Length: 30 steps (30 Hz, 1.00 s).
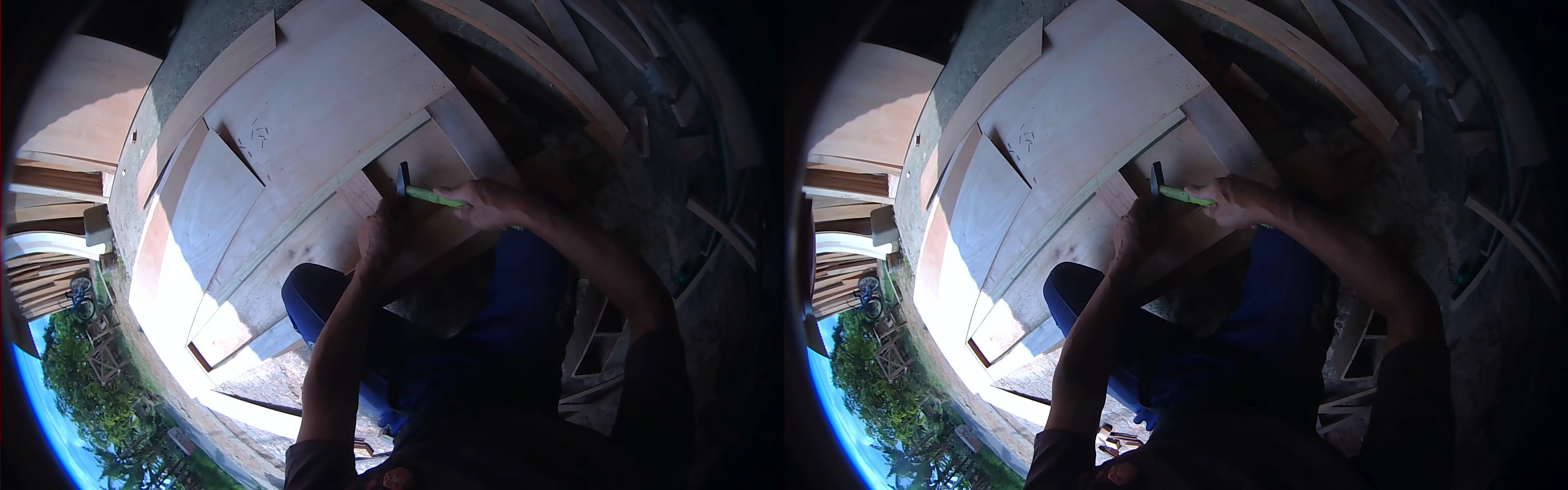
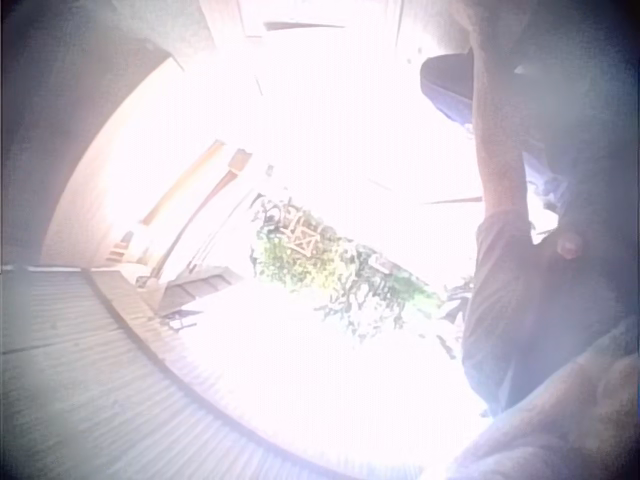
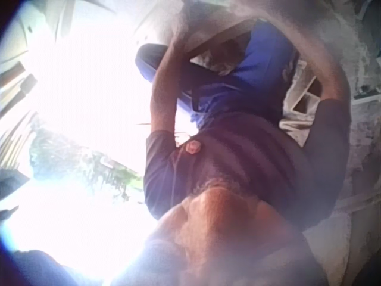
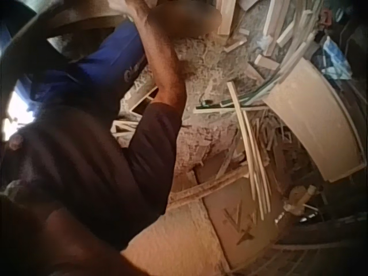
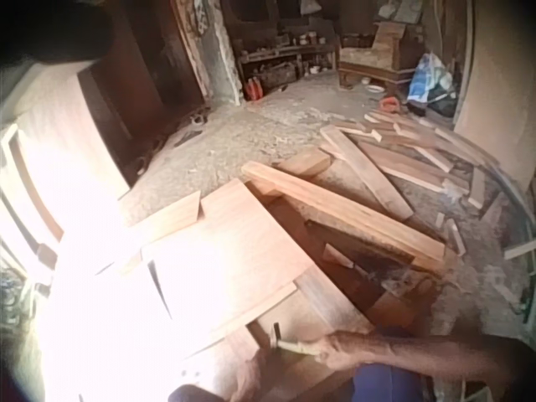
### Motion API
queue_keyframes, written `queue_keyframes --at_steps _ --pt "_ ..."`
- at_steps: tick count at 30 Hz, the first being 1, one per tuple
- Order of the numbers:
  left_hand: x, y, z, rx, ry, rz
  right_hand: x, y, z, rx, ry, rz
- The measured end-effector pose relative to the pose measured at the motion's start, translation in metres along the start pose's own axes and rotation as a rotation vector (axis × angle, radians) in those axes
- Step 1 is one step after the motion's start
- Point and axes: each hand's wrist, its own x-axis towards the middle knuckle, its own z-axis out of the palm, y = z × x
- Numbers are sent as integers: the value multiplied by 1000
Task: The person assembles a wooden structure by hammering nails into wooden planks and frames. They position planks, hold nails, and strike them with a hammer to secure the pieces together on the ground.
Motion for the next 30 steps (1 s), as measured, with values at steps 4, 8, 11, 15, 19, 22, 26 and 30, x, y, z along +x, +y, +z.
queue_keyframes --at_steps 4,8,11,15,19,22,26,30 --pt "2 -12 9 26 23 10 -12 -28 -30 276 100 156" --pt "0 -15 8 -18 28 53 -7 -18 -16 61 -100 144" --pt "-13 -34 8 -141 105 32 -11 -31 -25 118 -59 169" --pt "-56 -4 -32 -41 81 -286 -12 4 -2 147 108 45" --pt "-54 -42 -20 -95 -131 -143 -3 16 4 116 119 -58" --pt "-55 -40 -24 -172 -182 42 -11 -12 -19 229 109 98" --pt "-39 -15 -34 -5 -284 -487 -10 -2 -9 245 57 133" --pt "-38 -44 -22 -321 -222 -148 -3 11 -4 222 146 -14"
